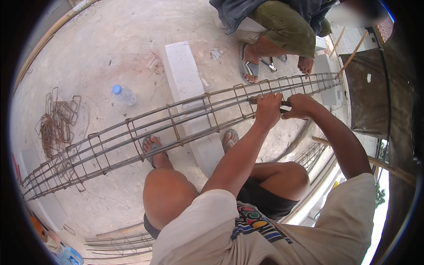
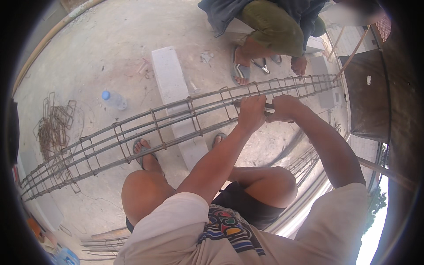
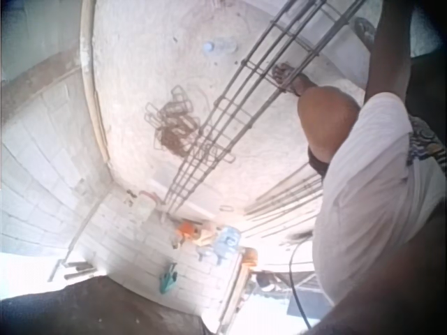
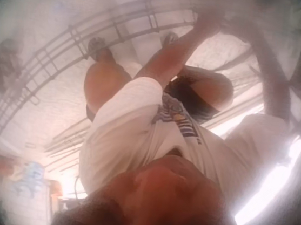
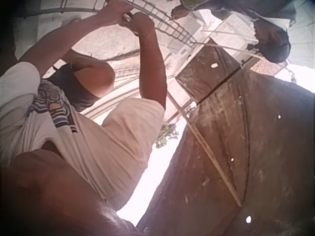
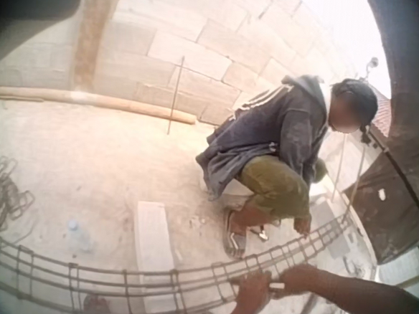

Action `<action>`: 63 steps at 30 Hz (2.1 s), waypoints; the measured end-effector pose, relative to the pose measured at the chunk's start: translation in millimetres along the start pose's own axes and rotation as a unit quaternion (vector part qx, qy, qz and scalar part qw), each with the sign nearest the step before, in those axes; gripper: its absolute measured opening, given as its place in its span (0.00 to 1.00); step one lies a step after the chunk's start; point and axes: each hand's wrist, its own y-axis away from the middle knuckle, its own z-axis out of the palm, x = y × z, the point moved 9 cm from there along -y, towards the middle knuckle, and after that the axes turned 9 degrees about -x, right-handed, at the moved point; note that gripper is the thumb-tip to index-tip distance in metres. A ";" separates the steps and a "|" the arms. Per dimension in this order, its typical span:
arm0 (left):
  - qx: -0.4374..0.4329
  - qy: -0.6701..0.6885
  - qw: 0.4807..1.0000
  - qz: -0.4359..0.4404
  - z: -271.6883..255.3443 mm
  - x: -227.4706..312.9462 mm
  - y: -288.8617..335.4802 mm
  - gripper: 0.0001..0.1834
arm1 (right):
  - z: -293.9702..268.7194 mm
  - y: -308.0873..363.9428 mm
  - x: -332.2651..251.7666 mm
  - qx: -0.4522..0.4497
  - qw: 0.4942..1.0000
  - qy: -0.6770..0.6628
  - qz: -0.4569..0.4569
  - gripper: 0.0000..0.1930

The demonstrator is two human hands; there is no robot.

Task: The person assembles a rebar cage by tying intersecting steel bars with wire using pliers. They work along the length of the cage, securing each joint while another person assists nearby.

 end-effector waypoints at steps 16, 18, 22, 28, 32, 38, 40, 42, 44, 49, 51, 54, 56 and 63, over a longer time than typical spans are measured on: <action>0.137 0.029 0.990 0.020 -26.0 14.4 12.2 0.27 | -15.4 -6.3 -6.1 -0.237 0.966 -0.059 0.085 0.14; 0.065 0.040 0.997 0.022 -12.6 9.0 1.3 0.25 | 4.6 -10.9 4.5 -0.294 0.935 -0.182 0.081 0.15; 0.027 0.058 0.997 0.036 -6.5 1.8 -9.9 0.20 | -24.7 5.4 -25.9 -0.018 0.991 0.125 -0.031 0.22; -0.122 0.079 0.989 -0.027 2.9 -2.0 -24.4 0.19 | -27.0 21.9 -28.2 0.272 0.927 0.256 -0.039 0.13; 0.028 0.070 0.997 0.017 -12.8 4.0 -2.1 0.25 | -30.5 0.2 -14.1 0.085 0.984 0.152 -0.039 0.09; 0.091 -0.015 0.995 0.030 -19.6 25.5 20.3 0.25 | 32.6 -5.1 15.3 -0.330 0.887 -0.322 0.013 0.19; 0.004 -0.016 1.000 0.019 -2.8 10.1 9.0 0.21 | 26.0 -4.3 13.0 -0.282 0.925 -0.253 0.015 0.24; -0.018 -0.014 1.000 0.017 4.2 6.7 1.4 0.18 | 9.5 -3.5 6.8 -0.181 0.980 -0.082 0.019 0.29; -0.047 0.019 0.999 0.005 2.5 -5.0 -7.6 0.17 | -16.4 21.3 -30.8 0.238 0.950 0.180 -0.094 0.27; -0.046 0.077 0.996 0.014 -10.5 -10.4 -14.7 0.23 | -10.4 -3.0 -18.3 0.172 0.964 0.199 -0.045 0.15; -0.014 0.044 0.999 0.025 -15.0 -2.2 0.5 0.28 | 4.2 -17.9 11.0 -0.114 0.989 -0.089 -0.010 0.14; 0.014 -0.003 1.000 0.009 -19.5 -2.4 20.4 0.34 | 30.0 -8.2 15.8 -0.277 0.891 -0.359 -0.027 0.14; 0.054 -0.014 0.998 -0.019 -21.7 -8.6 30.4 0.36 | 43.6 -3.6 14.3 -0.273 0.852 -0.442 -0.069 0.15; -0.012 0.594 0.741 -0.313 0.9 -45.7 56.8 0.31 | 20.7 39.4 -18.3 -0.001 0.936 -0.321 -0.143 0.14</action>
